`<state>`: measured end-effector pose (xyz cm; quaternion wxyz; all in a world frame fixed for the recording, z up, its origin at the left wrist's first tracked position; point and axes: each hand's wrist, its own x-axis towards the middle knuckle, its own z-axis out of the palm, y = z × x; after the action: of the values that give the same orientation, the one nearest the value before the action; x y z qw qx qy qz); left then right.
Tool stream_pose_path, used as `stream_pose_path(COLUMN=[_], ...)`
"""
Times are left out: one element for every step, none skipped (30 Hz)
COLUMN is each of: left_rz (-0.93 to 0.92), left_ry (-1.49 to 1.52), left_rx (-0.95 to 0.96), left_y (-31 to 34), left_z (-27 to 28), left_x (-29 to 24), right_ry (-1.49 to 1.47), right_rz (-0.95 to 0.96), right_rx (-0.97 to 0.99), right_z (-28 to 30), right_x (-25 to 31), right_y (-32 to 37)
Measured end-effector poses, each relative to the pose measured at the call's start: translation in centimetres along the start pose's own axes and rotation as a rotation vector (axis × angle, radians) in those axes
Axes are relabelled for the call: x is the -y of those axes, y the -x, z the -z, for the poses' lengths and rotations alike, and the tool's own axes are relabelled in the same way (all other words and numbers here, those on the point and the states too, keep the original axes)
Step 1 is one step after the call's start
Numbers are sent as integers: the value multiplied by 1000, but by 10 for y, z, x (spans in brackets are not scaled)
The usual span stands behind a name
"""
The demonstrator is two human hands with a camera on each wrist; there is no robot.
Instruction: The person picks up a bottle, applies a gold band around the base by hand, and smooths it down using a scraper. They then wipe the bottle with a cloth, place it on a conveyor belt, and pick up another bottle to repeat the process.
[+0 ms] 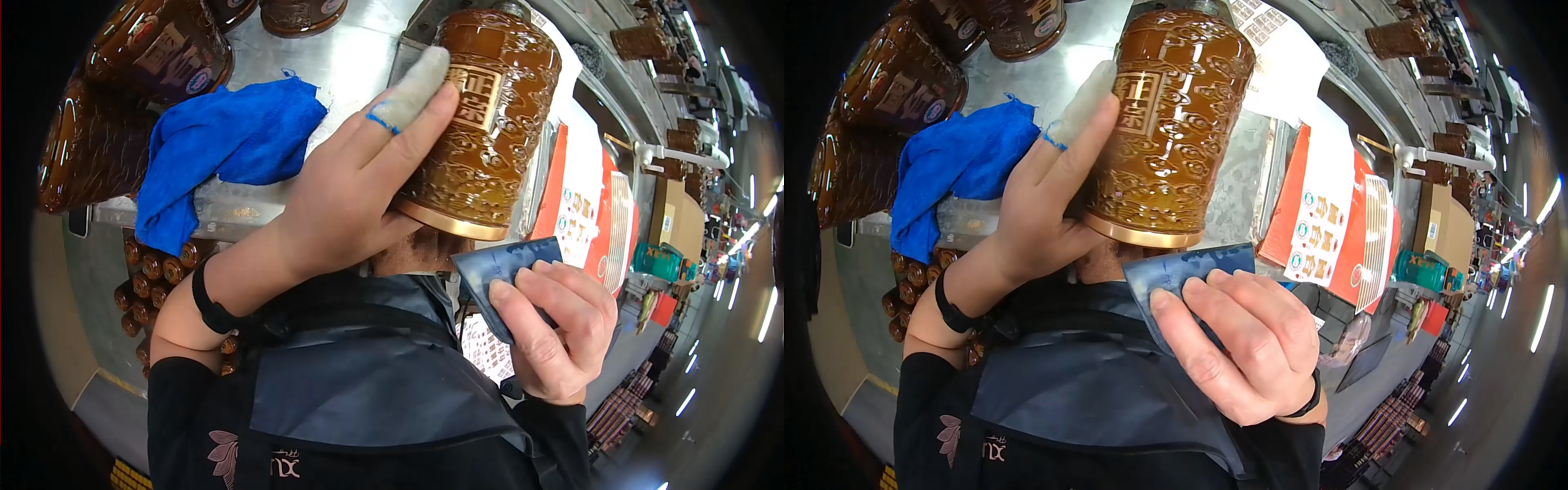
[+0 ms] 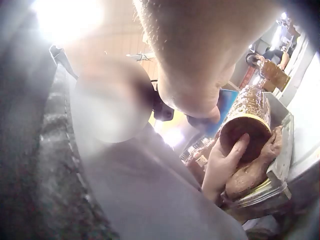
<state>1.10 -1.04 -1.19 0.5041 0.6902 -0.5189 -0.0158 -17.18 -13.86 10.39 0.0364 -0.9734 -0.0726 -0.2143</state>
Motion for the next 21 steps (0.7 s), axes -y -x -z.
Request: stream_pose_path(left_rz=[-155,-154,-216,-278,-276,-278,-280,-278,-288,-297,-296,-298,-302,-302,-314,-326,-325,-326,-329,-326,-332], left_ry=[-16,-17,-55,-91,-91,-94,-97,-95,-107,-121,-121,-121,-120,-120,-134,-148,-148,-145,-143,-144,-152], left_rx=[-118,-118,-128,-138,-140,-147,-152,-154,-153,-151,-151,-157,-164,-164,-162,-161,-161,-166,-174,-176,-169], left_y=[-2,-2,-2,-2,-2,-2,-2,-2,-2,-2,-2,-2,-2,-2,-3,-2,-3,-3,-4,-4,-4], left_z=[-2,-1,1,2,2,3,3,3,4,4,4,3,2,3,3,3,3,3,3,4,4], left_x=[3,4,5,5,4,3,1,1,1,2,2,3,4,4,4,5,4,4,4,5,5], right_ry=[-1,-2,-3,4,11,12,10,8,9,-1,-12,-15,-19,-21,-21,-14,-6,-7,3,13,11], right_rz=[-1,-1,2,-7,-16,-13,-4,4,5,13,20,20,30,40,41,59,76,77,93,109,110], right_rx=[-7,-14,-13,9,32,34,24,14,16,5,-7,-6,-3,1,1,-10,-20,-18,6,33,36], right_z=[-1,-2,-1,0,1,0,-2,-4,-5,-7,-8,-10,-11,-11,-12,-13,-14,-13,-10,-8,-5], right_x=[1,1,1,0,0,-1,-2,-3,-3,-3,-4,-5,-6,-7,-8,-7,-6,-7,-7,-8,-7], right_y=[-1,-1,-2,-3,-4,-4,-5,-6,-7,-9,-10,-12,-15,-17,-20,-23,-24,-24,-23,-22,-21])
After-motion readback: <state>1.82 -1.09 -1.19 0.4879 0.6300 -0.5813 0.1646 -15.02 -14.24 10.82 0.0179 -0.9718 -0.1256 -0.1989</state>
